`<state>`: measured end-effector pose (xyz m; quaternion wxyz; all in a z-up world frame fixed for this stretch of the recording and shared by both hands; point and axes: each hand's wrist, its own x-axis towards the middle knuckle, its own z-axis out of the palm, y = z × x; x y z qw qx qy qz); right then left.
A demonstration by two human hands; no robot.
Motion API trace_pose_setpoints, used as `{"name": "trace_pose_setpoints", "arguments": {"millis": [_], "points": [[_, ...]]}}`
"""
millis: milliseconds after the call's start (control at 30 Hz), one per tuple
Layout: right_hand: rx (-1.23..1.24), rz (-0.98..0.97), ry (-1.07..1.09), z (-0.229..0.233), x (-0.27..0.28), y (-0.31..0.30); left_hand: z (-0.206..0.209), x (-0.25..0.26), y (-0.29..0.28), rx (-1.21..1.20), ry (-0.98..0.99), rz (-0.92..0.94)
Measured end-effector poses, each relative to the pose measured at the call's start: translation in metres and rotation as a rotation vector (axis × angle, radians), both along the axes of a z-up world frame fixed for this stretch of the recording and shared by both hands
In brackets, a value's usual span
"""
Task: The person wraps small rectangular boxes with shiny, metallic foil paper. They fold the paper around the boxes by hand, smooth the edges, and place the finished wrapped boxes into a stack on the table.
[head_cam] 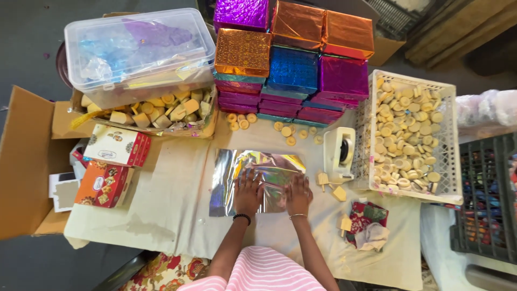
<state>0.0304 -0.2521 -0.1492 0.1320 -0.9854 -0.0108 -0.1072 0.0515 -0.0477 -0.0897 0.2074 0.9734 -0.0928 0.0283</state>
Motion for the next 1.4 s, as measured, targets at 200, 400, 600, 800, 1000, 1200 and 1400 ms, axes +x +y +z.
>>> {"name": "trace_pose_setpoints", "arguments": {"millis": [200, 400, 600, 800, 1000, 1200, 1400], "points": [[0.168, -0.213, 0.057, 0.049, 0.001, 0.01, 0.007, -0.004, -0.038, -0.032, -0.031, 0.554], [0.198, -0.178, 0.051, 0.069, 0.003, 0.036, 0.022, -0.046, 0.005, -0.182, 0.064, 0.3], [0.026, -0.144, 0.105, 0.046, 0.045, 0.069, 0.016, -0.095, 0.036, -0.025, 0.174, 0.235], [-0.119, -0.118, 0.141, 0.033, 0.082, 0.078, 0.021, -0.089, -0.007, 0.087, 0.367, 0.399], [-0.135, -0.094, 0.111, 0.063, 0.015, 0.084, -0.076, -0.09, -0.016, 0.413, 0.132, 0.234], [-0.167, -0.112, 0.316, 0.063, -0.028, 0.061, 0.05, -0.082, 0.005, 0.178, 0.514, 0.095], [-0.122, -0.188, 0.249, 0.055, -0.012, 0.049, 0.023, -0.063, -0.033, 0.005, 0.539, 0.269]]}}
